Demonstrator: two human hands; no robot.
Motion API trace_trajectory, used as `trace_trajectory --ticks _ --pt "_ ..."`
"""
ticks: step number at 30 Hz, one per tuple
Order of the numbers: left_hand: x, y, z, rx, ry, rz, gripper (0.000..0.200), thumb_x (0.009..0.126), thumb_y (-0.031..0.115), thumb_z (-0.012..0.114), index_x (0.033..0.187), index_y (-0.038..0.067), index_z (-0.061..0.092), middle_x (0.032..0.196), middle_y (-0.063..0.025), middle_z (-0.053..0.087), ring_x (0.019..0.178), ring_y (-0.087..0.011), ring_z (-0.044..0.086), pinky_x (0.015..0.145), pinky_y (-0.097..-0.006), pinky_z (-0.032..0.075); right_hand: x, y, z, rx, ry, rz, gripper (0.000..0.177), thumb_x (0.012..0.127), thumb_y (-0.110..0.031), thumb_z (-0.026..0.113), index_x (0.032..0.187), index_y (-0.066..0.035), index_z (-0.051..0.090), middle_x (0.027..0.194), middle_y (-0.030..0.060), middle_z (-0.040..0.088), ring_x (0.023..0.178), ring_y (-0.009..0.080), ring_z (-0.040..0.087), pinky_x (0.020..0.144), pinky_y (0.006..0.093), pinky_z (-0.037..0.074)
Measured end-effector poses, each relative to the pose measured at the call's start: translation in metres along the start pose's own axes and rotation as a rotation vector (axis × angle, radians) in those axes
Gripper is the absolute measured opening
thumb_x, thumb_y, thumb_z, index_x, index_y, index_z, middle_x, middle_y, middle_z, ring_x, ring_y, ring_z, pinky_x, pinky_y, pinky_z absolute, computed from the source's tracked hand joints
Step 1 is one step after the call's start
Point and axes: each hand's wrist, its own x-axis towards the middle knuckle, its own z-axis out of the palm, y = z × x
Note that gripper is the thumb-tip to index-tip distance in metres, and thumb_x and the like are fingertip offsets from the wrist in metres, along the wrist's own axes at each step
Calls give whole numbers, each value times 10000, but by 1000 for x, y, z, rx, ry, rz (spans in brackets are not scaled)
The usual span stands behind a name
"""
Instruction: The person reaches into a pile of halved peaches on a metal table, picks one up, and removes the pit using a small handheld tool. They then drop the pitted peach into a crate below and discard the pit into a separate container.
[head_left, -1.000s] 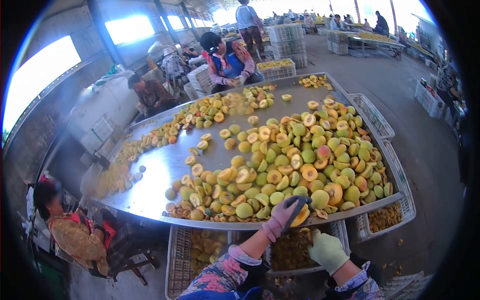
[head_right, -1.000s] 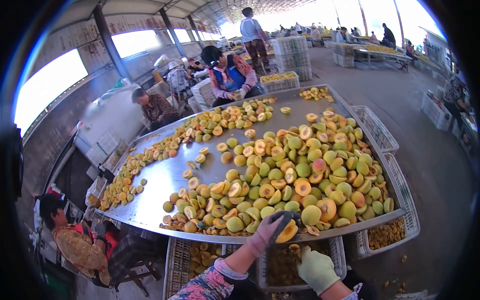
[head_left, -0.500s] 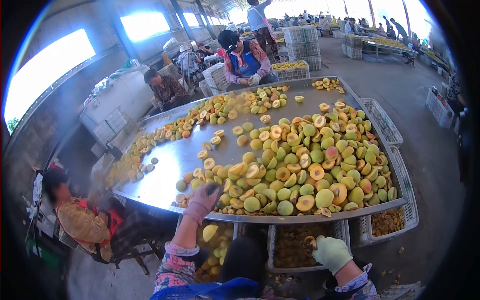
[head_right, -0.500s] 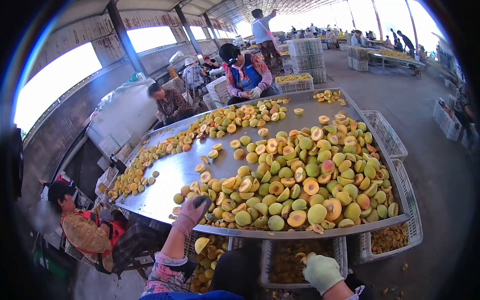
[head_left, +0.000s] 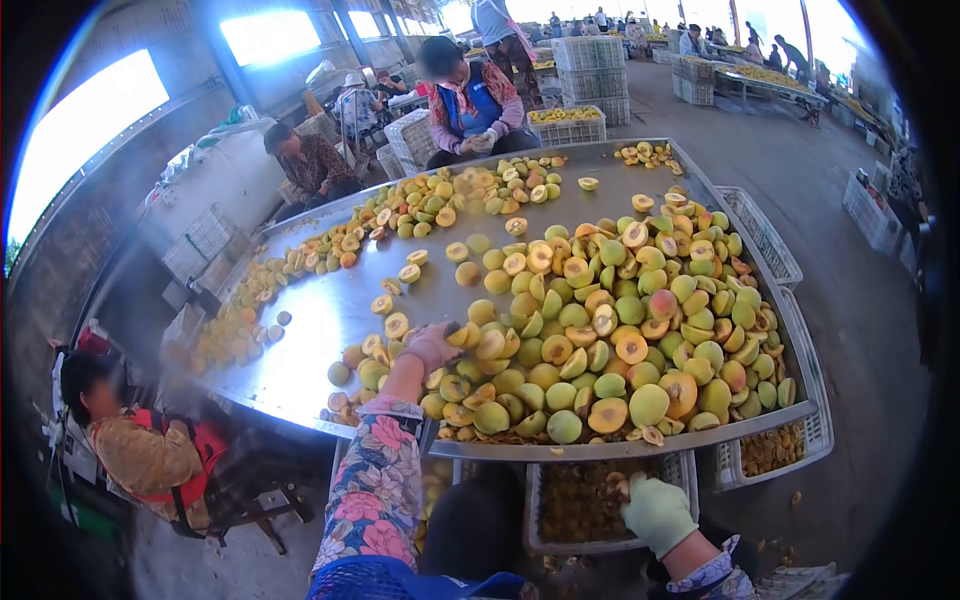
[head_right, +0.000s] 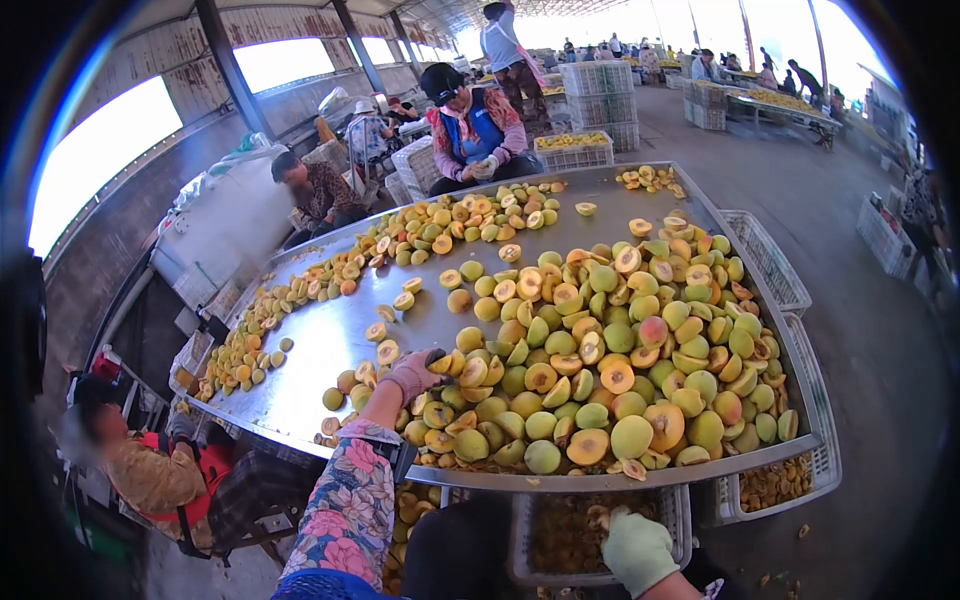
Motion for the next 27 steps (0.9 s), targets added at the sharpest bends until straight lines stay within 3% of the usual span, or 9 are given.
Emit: trace_trajectory --ticks 1,3,8,17,19,21,23,24,27 --pt "-1 -1 1 -1 -12 9 673 734 407 786 1316 153 560 1365 -171 530 1247 -383 502 1047 -438 419 -1 -5 1 -193 197 91 322 853 -337 622 964 -37 582 851 225 671 830 399 666 745 468 534" --pt "-13 0 13 164 186 48 619 761 361 762 1310 156 561 1304 -172 558 1189 -375 540 1023 -429 435 -5 -2 -13 -5 165 -68 319 851 -342 616 958 -47 558 815 227 668 794 415 659 709 515 520" --pt "-67 37 9 -278 427 373 616 795 202 737 1365 142 510 1313 -197 529 1166 -386 535 1003 -451 443 -6 -9 -6 6 236 -138 275 864 -308 611 946 -58 533 790 193 664 768 400 658 670 492 525" --pt "-172 156 41 -991 80 513 796 783 0 761 1475 136 393 1222 -59 514 1081 -147 553 910 -291 520 -17 -9 -2 57 573 -313 228 873 -259 602 976 -62 551 847 190 675 775 376 674 644 486 546" --pt "-180 177 54 -1144 -39 478 816 783 -21 753 1485 161 378 1196 -57 508 1031 -150 567 849 -287 544 -17 -5 -3 -117 350 -10 229 883 -261 608 974 -57 556 827 188 673 771 377 671 637 480 539" --pt "-176 188 83 -1087 -32 533 853 753 -6 766 1489 151 365 1216 -81 521 1047 -195 572 876 -325 533 -27 -11 -9 -49 417 -94 256 884 -274 630 969 -42 563 820 208 672 795 389 671 634 472 538" --pt "-193 212 82 -652 292 711 882 717 60 798 1481 106 360 1225 -122 535 1144 -292 528 984 -391 465 -30 -10 -10 522 497 -235 276 901 -277 651 990 -28 575 762 153 675 707 306 687 581 402 536" --pt "-195 217 91 -626 249 687 918 690 114 818 1476 75 346 1209 -157 541 1203 -363 459 1050 -435 389 -35 -18 -22 1087 261 -97 287 915 -274 664 1060 -48 561 717 42 580 564 101 551 503 267 475" --pt "-205 233 95 -549 224 741 956 695 110 812 1500 80 296 1253 -202 482 1165 -383 465 1022 -447 401 -34 -19 -41 1395 119 -36 307 913 -292 674 1088 -67 559 739 29 571 541 102 521 490 251 459"
